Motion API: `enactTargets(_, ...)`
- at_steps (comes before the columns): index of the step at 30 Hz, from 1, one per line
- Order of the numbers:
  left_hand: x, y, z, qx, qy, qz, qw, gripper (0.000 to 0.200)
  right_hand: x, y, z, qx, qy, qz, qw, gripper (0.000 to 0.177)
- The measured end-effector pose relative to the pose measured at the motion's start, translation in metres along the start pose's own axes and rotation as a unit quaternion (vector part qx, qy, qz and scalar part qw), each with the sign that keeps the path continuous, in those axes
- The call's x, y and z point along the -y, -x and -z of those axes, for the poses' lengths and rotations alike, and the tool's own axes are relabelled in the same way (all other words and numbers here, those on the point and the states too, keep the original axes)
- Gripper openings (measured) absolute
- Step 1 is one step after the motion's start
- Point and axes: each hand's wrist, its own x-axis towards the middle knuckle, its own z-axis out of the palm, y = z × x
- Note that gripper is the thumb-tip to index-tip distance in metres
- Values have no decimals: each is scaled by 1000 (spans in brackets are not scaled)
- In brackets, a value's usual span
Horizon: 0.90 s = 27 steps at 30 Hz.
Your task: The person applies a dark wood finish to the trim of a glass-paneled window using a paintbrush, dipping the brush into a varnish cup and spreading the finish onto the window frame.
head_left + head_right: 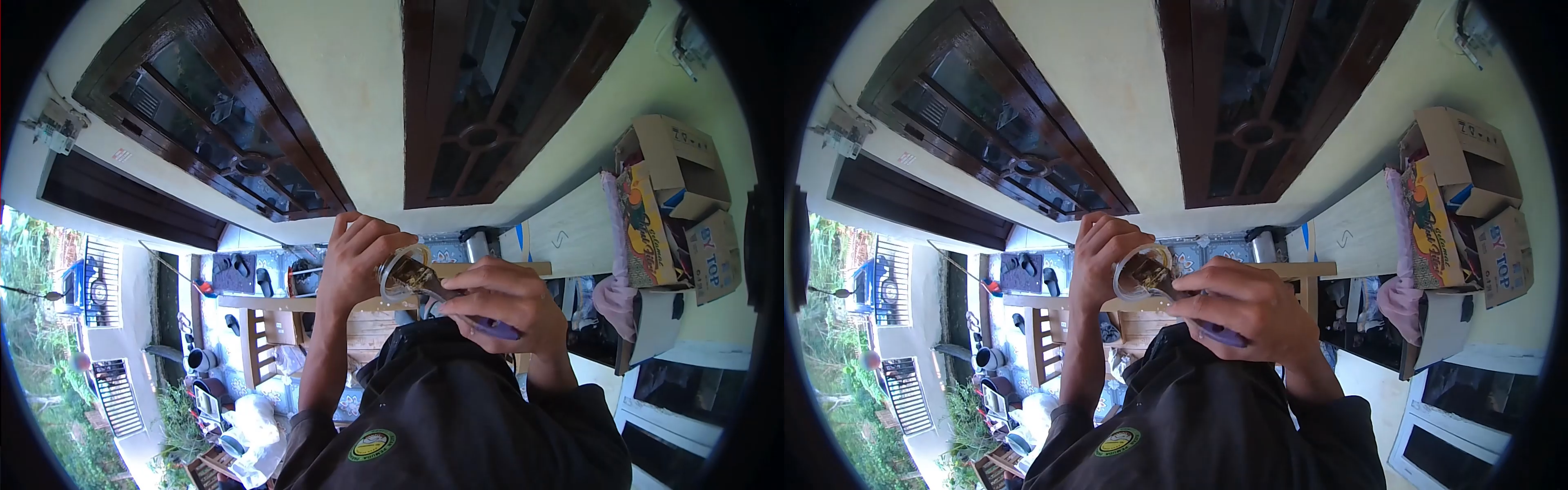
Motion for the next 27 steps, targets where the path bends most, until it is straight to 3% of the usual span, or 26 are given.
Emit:
enactTargets(1, 0, 0, -1, -7, 18, 9, 1000, 47, 0, 2, 1, -1, 1, 1, 1000, 28)
enactTargets(3, 0, 1, -4, -16, 34, 17, 999, 49, 0, 6, 0, -98, -53, -60, 992, 21)
enactTargets(5, -4, 6, -13, -56, 152, 153, 975, 49, -5, 9, -1, -142, -80, -84, 983, 19)
enactTargets(8, -7, 7, -24, -82, 198, 200, 956, 50, -12, 18, -5, -193, -132, -133, 963, 15)
enactTargets(10, -11, 5, -28, -79, 226, 225, 945, 48, -13, 24, -12, -265, -240, -244, 901, 17)
enactTargets(13, -14, 2, -36, -105, 261, 250, 927, 48, -13, 28, -13, -313, -266, -254, 876, 16)
enactTargets(17, -11, -1, -42, -115, 275, 277, 914, 57, -20, 28, -18, -305, -242, -250, 887, 16)
enactTargets(19, -9, -4, -42, -116, 277, 274, 913, 58, -30, 28, -27, -375, -362, -252, 815, 14)
enactTargets(20, -9, -5, -42, -121, 288, 274, 910, 57, -37, 27, -29, -375, -362, -251, 816, 14)
enactTargets(23, -8, -9, -41, -129, 298, 279, 904, 54, -56, 30, -36, -394, -550, -302, 671, 17)
enactTargets(24, -9, -11, -42, -131, 296, 284, 902, 53, -60, 29, -38, -396, -548, -300, 673, 17)
enactTargets(26, -11, -17, -43, -140, 291, 286, 902, 53, -64, 27, -40, -382, -692, -309, 529, 16)
enactTargets(27, -13, -21, -45, -148, 284, 290, 902, 52, -67, 28, -42, -367, -717, -298, 512, 18)
